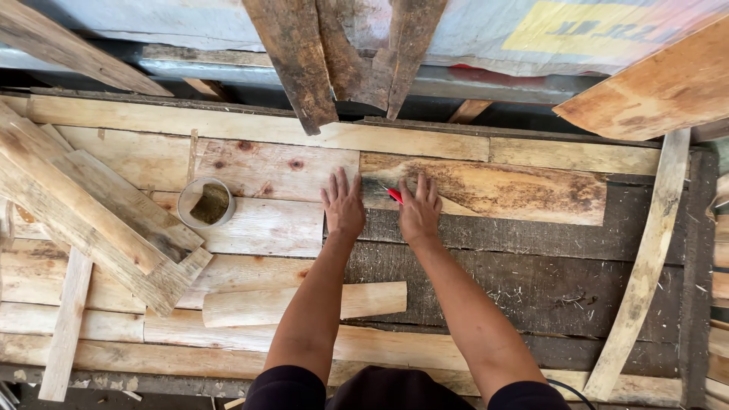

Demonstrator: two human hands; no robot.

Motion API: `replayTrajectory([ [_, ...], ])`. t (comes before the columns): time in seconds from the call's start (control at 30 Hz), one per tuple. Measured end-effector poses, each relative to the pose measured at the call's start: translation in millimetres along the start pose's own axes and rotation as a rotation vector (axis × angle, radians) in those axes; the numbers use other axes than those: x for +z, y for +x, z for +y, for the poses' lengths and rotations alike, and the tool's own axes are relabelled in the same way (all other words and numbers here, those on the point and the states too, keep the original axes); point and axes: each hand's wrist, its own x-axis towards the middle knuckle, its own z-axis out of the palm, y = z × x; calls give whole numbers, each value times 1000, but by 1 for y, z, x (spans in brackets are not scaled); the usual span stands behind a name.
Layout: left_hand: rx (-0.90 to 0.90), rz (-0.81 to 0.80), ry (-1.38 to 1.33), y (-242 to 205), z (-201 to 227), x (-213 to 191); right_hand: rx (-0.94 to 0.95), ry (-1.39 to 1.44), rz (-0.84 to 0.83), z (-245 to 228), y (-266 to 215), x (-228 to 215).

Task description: Preparing and cutting thin wood or bark strips using a utility knife on a workbench.

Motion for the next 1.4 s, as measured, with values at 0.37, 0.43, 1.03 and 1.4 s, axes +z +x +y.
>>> replayTrajectory([
  [0.37, 7, 25, -40, 3, -5, 14, 10, 32, -127, 19, 9, 7],
  [0.43, 6, 23, -33, 1, -1, 8, 3, 23, -126, 18, 9, 2],
  [1.03, -49, 47, -37, -1, 14, 8, 346, 415, 168, 98, 69, 25],
  [1.4, -58, 20, -4, 1, 13, 9, 454, 408, -37, 69, 63, -26],
])
